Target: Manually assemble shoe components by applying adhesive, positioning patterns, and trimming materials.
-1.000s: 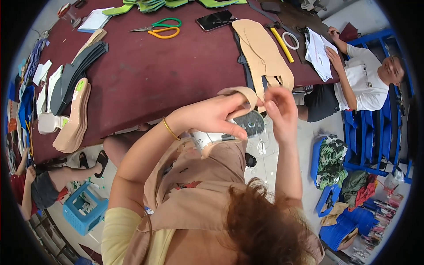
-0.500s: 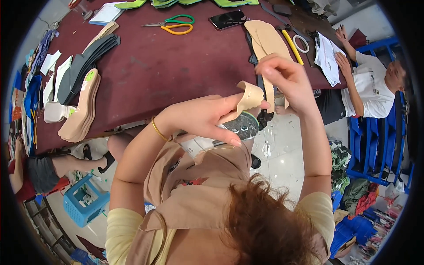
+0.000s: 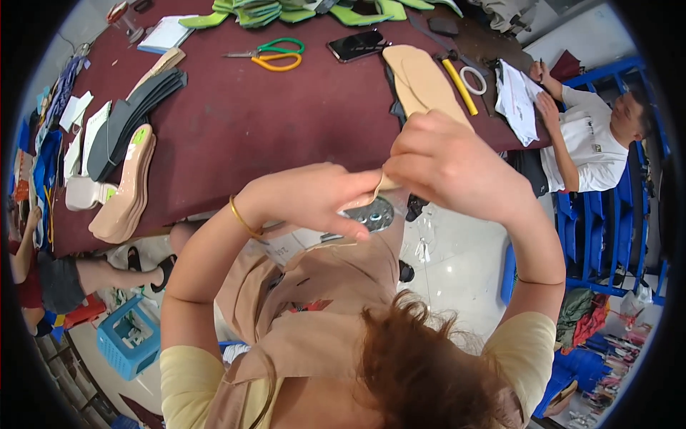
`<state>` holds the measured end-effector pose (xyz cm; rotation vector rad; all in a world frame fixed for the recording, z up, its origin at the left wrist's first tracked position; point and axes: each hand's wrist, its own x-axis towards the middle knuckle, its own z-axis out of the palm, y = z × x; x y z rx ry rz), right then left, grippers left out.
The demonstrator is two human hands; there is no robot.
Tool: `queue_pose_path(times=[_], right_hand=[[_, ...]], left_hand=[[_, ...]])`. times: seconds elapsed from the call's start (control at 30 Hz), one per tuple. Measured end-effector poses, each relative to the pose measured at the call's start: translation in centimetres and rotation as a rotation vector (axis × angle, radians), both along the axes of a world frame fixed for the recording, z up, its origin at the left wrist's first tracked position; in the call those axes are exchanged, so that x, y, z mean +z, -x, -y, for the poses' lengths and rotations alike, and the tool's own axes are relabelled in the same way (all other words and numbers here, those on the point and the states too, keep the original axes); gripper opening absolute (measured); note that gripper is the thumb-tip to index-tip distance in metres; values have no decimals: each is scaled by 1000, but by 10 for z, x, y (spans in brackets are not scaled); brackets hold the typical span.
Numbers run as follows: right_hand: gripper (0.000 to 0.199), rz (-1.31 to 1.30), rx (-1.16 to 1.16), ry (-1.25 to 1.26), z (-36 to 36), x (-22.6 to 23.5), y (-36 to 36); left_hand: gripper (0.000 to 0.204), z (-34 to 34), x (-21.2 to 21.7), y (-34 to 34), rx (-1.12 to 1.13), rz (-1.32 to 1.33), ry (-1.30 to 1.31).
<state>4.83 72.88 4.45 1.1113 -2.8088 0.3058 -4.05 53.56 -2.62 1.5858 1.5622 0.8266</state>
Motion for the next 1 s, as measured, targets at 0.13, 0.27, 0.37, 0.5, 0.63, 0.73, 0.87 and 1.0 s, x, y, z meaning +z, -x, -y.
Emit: queue_pose_path(times=[0.13, 0.27, 0.37, 0.5, 0.63, 0.73, 0.87, 1.0], right_hand=[[13, 117, 6, 45, 0, -1, -3], [12, 291, 10, 136, -2, -9, -19], [19, 315, 97, 109, -8, -14, -21], [25, 472, -380, 51, -22, -18, 4], [18, 170, -841, 555, -3, -50, 10], [12, 248, -652, 1014, 27, -71, -9], [9, 292, -401, 854, 57, -66, -13], [9, 341, -329, 777, 72, -51, 2]], left_hand=[[44, 1, 5, -5, -28, -161, -14], [40, 2, 6, -14, -114, -284, -61], [34, 1, -1, -20, -162, -248, -79], [61, 4, -23, -29, -52, 132, -8], [103, 25, -47, -39, 383, 598, -298], [105, 38, -57, -48, 476, 682, -182], [96, 44, -57, -51, 656, 499, -366], [98, 56, -53, -43, 684, -143, -426]])
